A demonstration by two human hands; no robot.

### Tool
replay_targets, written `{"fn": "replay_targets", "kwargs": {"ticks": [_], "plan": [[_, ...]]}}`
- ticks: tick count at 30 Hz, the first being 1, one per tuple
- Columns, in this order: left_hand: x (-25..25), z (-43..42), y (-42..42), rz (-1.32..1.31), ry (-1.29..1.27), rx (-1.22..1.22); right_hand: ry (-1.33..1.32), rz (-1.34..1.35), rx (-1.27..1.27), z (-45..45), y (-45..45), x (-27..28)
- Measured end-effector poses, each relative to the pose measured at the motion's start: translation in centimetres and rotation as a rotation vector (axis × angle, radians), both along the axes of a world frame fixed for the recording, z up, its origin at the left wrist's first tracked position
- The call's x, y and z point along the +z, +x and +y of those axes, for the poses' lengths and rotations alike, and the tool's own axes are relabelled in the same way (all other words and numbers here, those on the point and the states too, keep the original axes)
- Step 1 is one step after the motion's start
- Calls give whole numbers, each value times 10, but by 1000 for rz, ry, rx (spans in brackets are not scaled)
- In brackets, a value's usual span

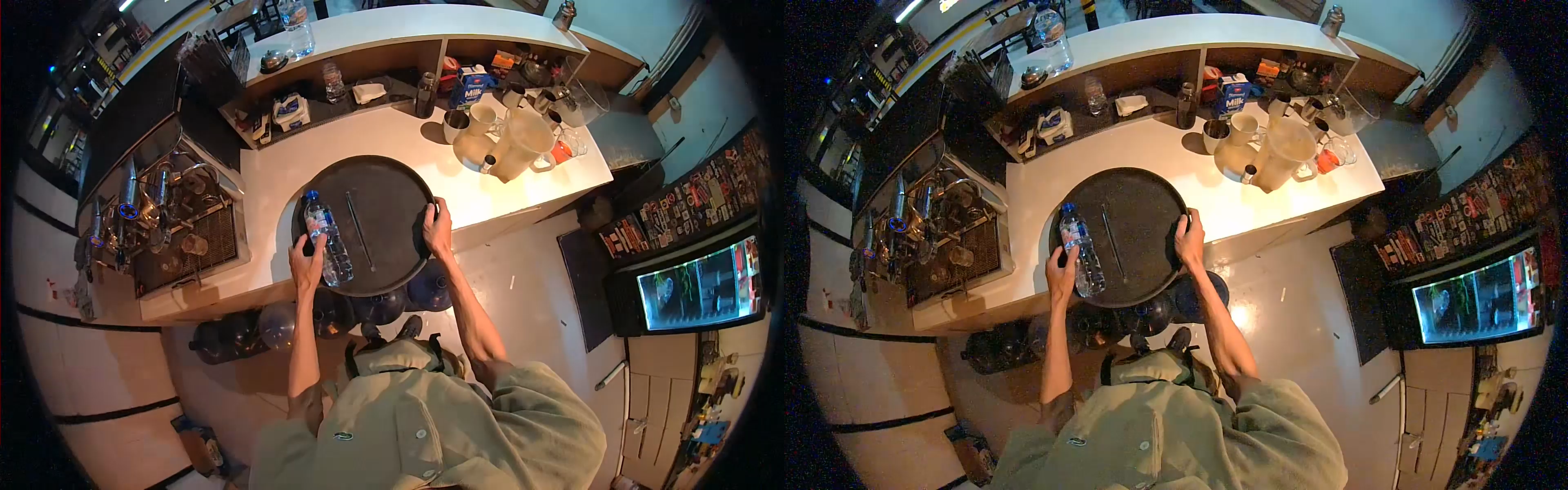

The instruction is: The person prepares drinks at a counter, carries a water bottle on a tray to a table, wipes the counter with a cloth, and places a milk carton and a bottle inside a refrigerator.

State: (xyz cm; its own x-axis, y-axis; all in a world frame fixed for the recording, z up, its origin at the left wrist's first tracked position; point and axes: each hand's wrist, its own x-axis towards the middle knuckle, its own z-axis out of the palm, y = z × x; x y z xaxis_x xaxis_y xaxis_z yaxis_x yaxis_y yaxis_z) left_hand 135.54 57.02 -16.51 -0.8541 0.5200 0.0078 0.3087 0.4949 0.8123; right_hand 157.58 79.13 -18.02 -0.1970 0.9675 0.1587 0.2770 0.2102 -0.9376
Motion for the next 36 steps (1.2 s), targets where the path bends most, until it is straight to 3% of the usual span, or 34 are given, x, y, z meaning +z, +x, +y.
{"fn": "replay_targets", "kwargs": {"ticks": [5,7,12,19,23,26,30,36], "plan": [[-6,-20,7,-74,134,-40,8,-42,27,-9,18,0],[12,-33,17,-101,50,-71,8,-18,56,-18,30,8],[-5,-60,38,-131,263,-11,22,-25,72,-39,55,25],[48,-95,78,-83,230,48,-22,-43,225,-54,57,48],[42,-124,94,47,201,200,-14,-34,312,-66,45,54],[45,-155,97,65,261,181,-50,-34,379,-87,38,68],[72,-196,124,65,290,275,-49,-48,474,-122,29,79],[76,-288,172,18,337,459,75,33,656,-194,24,66]]}}
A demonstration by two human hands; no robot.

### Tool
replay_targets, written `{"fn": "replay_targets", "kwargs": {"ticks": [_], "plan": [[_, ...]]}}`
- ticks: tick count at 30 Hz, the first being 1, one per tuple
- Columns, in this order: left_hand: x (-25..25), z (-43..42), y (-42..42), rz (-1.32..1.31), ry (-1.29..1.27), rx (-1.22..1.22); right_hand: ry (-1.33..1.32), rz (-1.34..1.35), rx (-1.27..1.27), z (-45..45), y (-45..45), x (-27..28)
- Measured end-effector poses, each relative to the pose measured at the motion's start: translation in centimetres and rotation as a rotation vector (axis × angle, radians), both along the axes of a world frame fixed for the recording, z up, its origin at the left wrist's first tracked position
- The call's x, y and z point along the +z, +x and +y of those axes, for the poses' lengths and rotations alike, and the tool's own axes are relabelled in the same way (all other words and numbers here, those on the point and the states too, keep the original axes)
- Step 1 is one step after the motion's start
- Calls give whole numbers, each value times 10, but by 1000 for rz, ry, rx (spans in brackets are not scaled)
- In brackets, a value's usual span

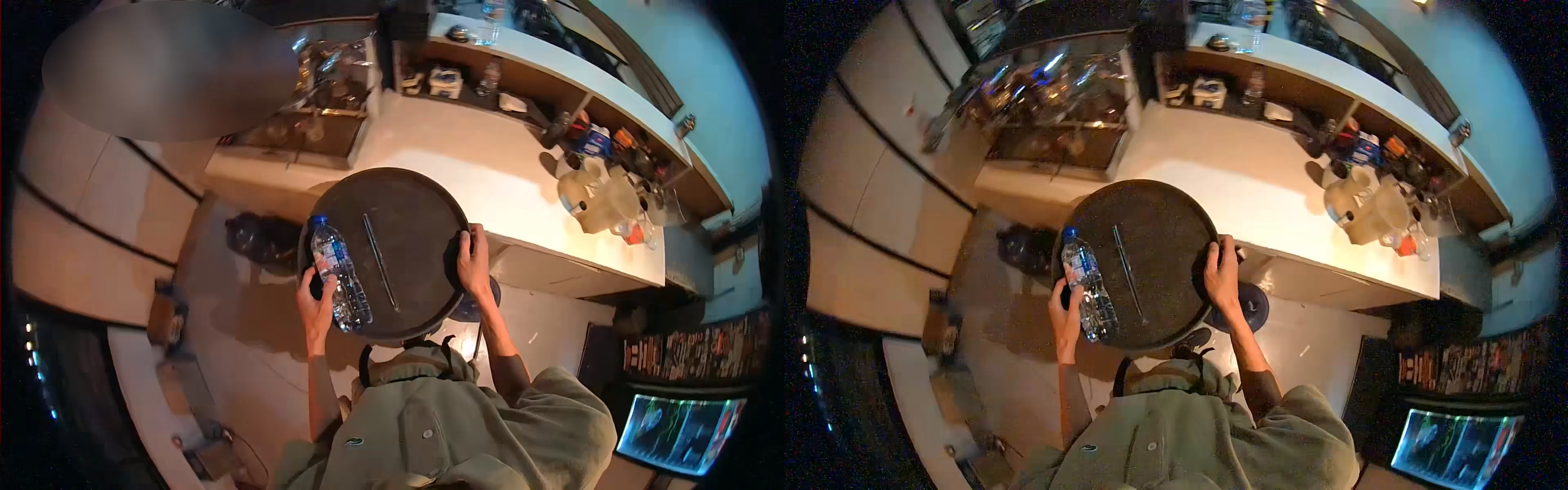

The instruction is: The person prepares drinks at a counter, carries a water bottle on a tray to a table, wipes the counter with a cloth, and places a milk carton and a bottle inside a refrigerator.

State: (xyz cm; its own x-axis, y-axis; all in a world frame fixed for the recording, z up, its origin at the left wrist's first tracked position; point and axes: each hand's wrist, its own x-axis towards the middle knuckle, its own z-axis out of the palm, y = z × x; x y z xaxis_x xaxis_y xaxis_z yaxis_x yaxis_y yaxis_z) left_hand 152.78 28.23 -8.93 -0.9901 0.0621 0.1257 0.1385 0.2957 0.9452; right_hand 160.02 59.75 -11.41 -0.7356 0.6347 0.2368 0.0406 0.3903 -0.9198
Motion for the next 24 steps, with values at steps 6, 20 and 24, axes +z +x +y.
{"fn": "replay_targets", "kwargs": {"ticks": [6,20,24], "plan": [[0,-111,68,-28,-32,170,16,-58,157,-104,22,13],[-20,-288,163,33,-64,536,75,-30,465,-288,10,13],[-15,-317,143,-12,-23,597,99,-1,534,-322,-32,5]]}}
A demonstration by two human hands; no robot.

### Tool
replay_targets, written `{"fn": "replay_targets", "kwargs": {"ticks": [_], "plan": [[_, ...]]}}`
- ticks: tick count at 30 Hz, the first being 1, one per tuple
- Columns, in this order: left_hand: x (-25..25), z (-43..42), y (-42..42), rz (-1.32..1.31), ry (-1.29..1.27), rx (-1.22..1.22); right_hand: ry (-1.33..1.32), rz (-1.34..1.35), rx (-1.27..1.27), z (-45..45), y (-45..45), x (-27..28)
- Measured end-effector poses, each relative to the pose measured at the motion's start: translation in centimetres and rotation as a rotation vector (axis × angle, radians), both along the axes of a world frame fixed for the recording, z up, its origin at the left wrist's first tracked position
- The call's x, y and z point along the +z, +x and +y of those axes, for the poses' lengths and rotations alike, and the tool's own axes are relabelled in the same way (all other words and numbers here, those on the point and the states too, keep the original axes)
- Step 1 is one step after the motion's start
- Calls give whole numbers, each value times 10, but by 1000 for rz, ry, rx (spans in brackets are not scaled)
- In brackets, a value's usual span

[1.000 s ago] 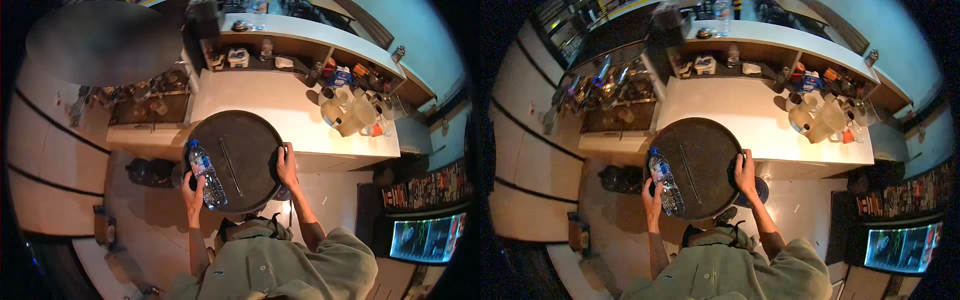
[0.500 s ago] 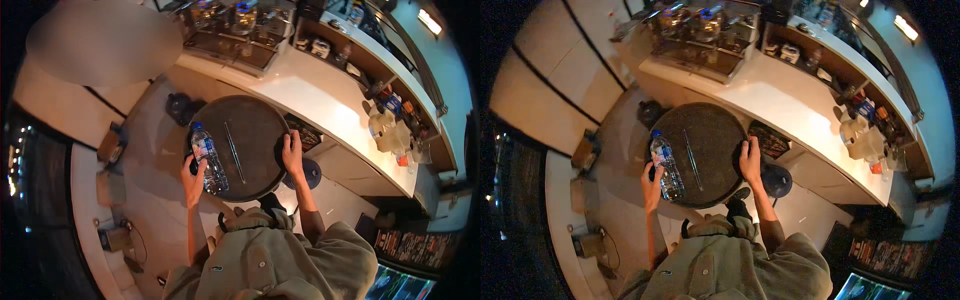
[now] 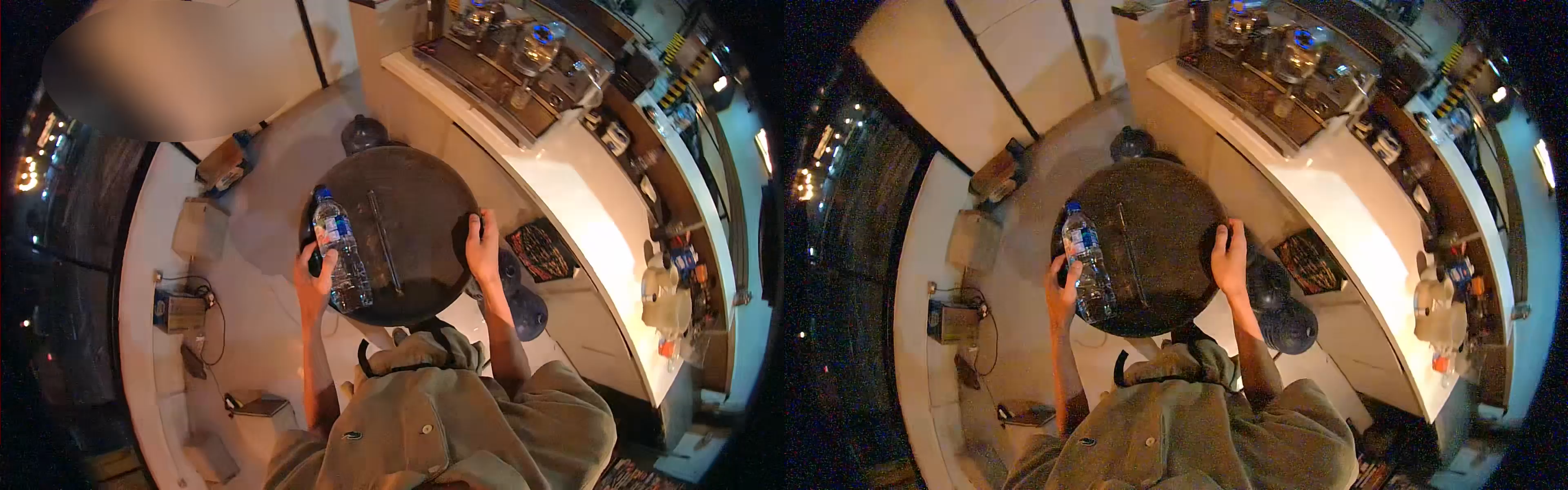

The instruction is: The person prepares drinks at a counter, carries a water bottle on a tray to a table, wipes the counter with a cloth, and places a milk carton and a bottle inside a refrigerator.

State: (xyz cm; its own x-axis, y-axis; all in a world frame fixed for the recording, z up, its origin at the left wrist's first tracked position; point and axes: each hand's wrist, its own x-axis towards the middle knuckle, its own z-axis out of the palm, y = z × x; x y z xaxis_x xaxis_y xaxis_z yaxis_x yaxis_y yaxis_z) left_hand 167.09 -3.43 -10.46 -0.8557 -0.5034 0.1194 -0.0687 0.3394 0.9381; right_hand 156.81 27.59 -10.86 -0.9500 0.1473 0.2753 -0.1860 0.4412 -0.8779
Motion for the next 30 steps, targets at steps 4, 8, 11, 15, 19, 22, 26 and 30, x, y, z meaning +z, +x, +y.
{"fn": "replay_targets", "kwargs": {"ticks": [4,8,11,15,19,22,26,30], "plan": [[-5,-36,-42,-9,30,72,-7,-19,46,-39,-57,-3],[-3,-73,-99,28,52,102,-9,-18,96,-81,-128,-1],[7,-98,-140,7,-25,197,16,-52,106,-119,-177,26],[11,-141,-190,15,64,217,32,27,104,-174,-249,16],[21,-189,-241,-3,27,246,11,-33,186,-230,-303,25],[3,-241,-288,13,-3,264,10,-47,204,-280,-351,15],[1,-321,-361,-23,92,197,-9,-75,172,-353,-419,-6],[18,-396,-435,-10,-14,186,-18,-7,84,-426,-486,-24]]}}
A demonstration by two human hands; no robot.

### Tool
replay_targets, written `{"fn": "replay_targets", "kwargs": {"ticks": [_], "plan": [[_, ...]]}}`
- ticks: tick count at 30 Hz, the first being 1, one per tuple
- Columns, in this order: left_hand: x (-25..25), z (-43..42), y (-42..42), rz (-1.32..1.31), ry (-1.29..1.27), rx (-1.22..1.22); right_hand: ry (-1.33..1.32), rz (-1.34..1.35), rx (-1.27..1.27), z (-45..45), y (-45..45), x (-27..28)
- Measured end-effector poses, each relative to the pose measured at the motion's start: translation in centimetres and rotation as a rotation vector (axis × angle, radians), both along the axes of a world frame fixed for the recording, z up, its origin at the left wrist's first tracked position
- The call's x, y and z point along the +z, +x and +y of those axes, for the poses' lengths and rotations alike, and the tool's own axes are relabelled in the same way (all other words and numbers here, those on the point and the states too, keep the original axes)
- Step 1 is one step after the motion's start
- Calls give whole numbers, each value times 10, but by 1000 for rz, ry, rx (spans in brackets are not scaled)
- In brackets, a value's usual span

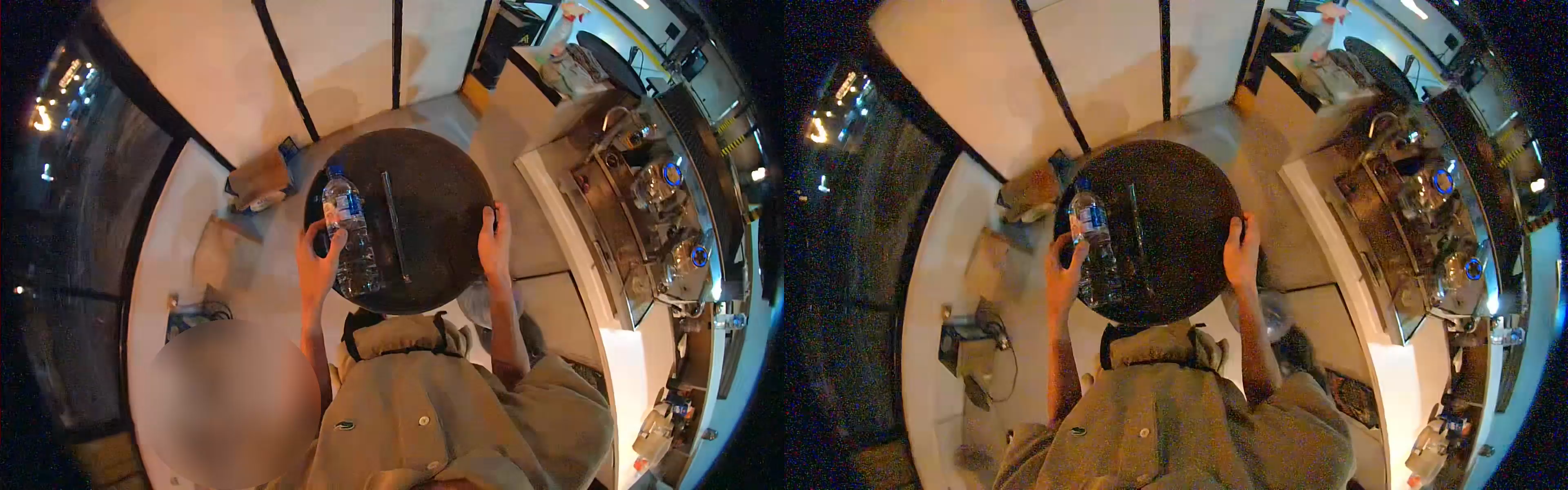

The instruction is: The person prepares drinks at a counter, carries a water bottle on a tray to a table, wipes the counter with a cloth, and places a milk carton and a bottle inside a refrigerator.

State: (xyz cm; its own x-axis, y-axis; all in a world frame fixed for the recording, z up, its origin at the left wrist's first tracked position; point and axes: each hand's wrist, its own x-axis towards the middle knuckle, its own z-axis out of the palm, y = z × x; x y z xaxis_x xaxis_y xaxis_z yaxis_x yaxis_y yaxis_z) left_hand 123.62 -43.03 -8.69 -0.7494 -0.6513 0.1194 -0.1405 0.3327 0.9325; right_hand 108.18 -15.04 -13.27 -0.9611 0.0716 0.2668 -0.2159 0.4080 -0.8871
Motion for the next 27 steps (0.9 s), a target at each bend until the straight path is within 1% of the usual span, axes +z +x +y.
{"fn": "replay_targets", "kwargs": {"ticks": [2,6,9,12,14,16,18,20,21,23,24,27], "plan": [[1,-44,-41,-21,-60,-42,-14,-10,-9,-33,-27,6],[16,-108,-120,-66,0,-136,5,-112,-42,-88,-83,33],[16,-142,-182,-94,-46,-148,-34,-115,-17,-113,-139,17],[-5,-176,-255,-131,-131,-168,50,-24,-153,-140,-196,0],[-15,-198,-305,-104,-155,-194,-27,-69,-219,-160,-236,-15],[-16,-222,-356,-82,-89,-267,-57,-140,-251,-183,-274,-9],[-10,-238,-409,-78,-44,-311,-53,-244,-249,-198,-312,4],[0,-250,-458,-82,-26,-323,17,-220,-320,-211,-353,-4],[1,-241,-484,-113,-84,-318,49,-230,-354,-200,-371,-8],[-4,-254,-530,-131,-174,-318,36,-285,-390,-218,-396,24],[2,-261,-556,-43,-135,-420,27,-303,-406,-226,-416,37],[4,-265,-629,-42,-57,-476,17,-143,-568,-226,-474,-5]]}}
